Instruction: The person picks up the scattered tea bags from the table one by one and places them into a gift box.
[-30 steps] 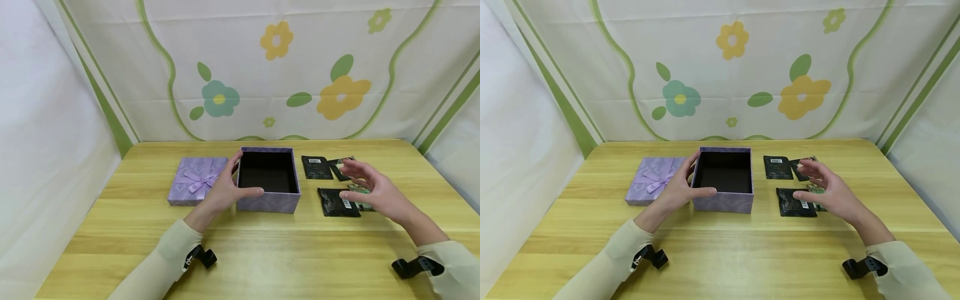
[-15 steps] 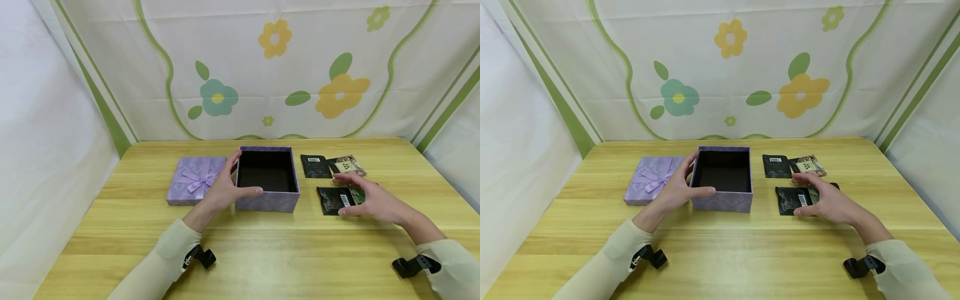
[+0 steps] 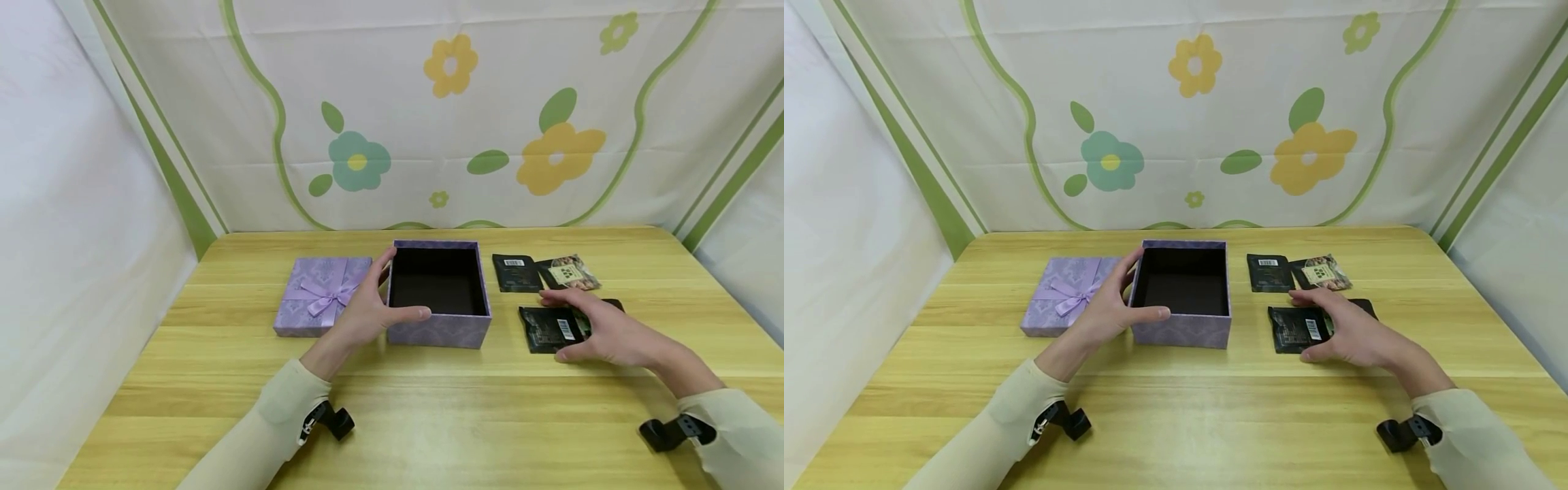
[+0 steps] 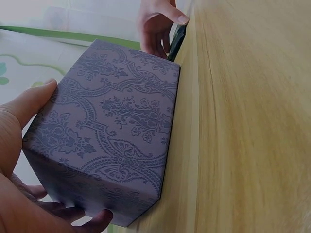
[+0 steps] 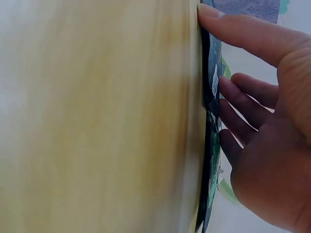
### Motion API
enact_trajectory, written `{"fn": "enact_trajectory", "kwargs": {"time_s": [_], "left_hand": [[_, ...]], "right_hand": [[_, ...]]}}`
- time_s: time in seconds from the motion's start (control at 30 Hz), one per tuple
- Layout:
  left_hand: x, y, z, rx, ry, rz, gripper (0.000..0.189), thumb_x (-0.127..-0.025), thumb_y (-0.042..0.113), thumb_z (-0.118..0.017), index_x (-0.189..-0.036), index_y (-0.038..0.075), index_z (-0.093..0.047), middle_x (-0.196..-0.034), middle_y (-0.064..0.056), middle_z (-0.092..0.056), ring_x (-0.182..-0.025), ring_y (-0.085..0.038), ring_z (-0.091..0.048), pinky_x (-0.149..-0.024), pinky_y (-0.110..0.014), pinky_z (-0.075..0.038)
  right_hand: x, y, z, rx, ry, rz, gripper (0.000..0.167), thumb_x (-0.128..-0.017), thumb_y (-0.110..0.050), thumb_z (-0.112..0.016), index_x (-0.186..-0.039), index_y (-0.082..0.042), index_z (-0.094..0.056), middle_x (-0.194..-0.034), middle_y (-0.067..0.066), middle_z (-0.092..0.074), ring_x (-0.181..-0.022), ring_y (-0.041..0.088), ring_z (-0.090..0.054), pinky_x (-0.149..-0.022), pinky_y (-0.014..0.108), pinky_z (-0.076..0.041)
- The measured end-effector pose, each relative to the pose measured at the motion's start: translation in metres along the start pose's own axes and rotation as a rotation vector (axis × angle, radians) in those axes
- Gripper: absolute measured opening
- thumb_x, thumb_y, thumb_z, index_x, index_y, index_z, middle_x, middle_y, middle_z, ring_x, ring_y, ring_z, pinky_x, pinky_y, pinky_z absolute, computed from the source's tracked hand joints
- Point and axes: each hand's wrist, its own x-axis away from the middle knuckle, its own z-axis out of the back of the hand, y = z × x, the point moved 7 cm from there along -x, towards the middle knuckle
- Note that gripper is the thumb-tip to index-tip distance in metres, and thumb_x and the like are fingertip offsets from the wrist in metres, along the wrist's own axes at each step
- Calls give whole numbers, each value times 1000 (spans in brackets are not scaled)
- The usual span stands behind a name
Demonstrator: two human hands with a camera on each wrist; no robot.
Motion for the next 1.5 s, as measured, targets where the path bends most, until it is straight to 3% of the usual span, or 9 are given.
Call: {"fn": "enact_trajectory", "kwargs": {"time_s": [0.13,0.23,0.4,0.7,0.93,1.5], "left_hand": [[0,0,1,-3,3,-2,119,-81,32,-95,-169,42,-16,-177,13,-15,-167,-22,-14,-131,-60,-26],[0,-1,1,-3,5,-3,119,-81,32,-95,-169,43,-16,-177,13,-15,-167,-22,-14,-131,-60,-26],[0,-2,1,0,8,-3,119,-81,33,-95,-169,44,-16,-177,13,-15,-167,-23,-14,-131,-60,-27],[1,-2,2,3,11,2,120,-80,34,-95,-169,44,-16,-177,13,-15,-167,-22,-14,-130,-59,-28],[2,0,2,2,11,-1,120,-80,34,-95,-169,44,-16,-177,14,-15,-167,-22,-15,-130,-59,-29],[2,1,0,4,6,0,119,-80,35,-95,-169,44,-16,-177,14,-16,-167,-22,-14,-130,-58,-30]], "right_hand": [[-2,-3,2,52,1,-11,95,-79,-42,-94,-159,-18,-48,-153,3,-58,-146,34,-43,-113,28,-35],[-4,-5,3,83,-4,2,93,-79,-41,-94,-157,-16,-51,-152,7,-59,-146,39,-44,-111,54,-38],[-6,-9,6,157,-16,34,93,-78,-43,-95,-155,-11,-53,-152,14,-57,-145,46,-43,-108,69,-39],[-6,-15,9,245,-42,67,96,-74,-48,-96,-153,-10,-56,-149,17,-52,-136,44,-49,-101,70,-48],[-8,-13,8,270,-46,95,87,-74,-50,-96,-144,-10,-65,-147,14,-53,-135,40,-48,-101,66,-48],[-8,-11,9,295,-29,109,79,-77,-50,-93,-142,-15,-66,-142,9,-56,-130,35,-54,-97,60,-52]]}}
